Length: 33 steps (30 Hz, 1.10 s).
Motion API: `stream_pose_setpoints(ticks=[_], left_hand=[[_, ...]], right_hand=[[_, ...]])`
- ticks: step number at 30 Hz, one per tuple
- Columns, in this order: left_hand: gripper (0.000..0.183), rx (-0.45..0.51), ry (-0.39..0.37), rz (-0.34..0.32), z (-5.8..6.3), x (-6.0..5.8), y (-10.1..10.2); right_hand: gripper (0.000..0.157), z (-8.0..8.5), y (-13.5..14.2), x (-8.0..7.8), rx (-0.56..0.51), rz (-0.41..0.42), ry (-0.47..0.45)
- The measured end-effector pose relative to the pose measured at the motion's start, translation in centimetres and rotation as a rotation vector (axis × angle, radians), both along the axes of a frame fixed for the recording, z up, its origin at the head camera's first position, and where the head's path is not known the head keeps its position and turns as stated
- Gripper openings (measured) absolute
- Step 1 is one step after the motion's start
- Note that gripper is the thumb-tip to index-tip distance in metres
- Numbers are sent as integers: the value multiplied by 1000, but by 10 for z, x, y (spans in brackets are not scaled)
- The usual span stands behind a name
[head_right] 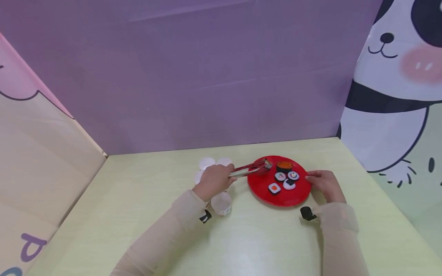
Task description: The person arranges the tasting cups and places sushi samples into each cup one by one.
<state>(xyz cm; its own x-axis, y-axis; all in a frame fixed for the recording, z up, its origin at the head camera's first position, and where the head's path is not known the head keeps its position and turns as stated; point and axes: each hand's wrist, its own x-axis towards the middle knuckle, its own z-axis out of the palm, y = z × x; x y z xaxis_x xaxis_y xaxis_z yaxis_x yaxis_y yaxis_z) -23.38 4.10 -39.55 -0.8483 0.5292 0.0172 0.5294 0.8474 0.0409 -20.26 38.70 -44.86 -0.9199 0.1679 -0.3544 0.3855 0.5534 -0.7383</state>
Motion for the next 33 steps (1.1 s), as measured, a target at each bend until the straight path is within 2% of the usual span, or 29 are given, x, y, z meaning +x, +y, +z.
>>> stream_pose_setpoints(ticks=[5, 20, 28, 33], left_hand=[[27, 36, 7, 15, 5, 1, -11], [32, -36, -11, 81, 12, -4, -37], [33, -29, -35, 117, 19, -3, -52], [29, 13, -1, 127, 21, -1, -65]], right_hand=[[64, 2, -1, 0, -18, -3, -23], [63, 3, -2, 0, -6, -13, -36], [61, 1, -2, 1, 5, 5, 6], [59, 0, -1, 3, 5, 24, 44]])
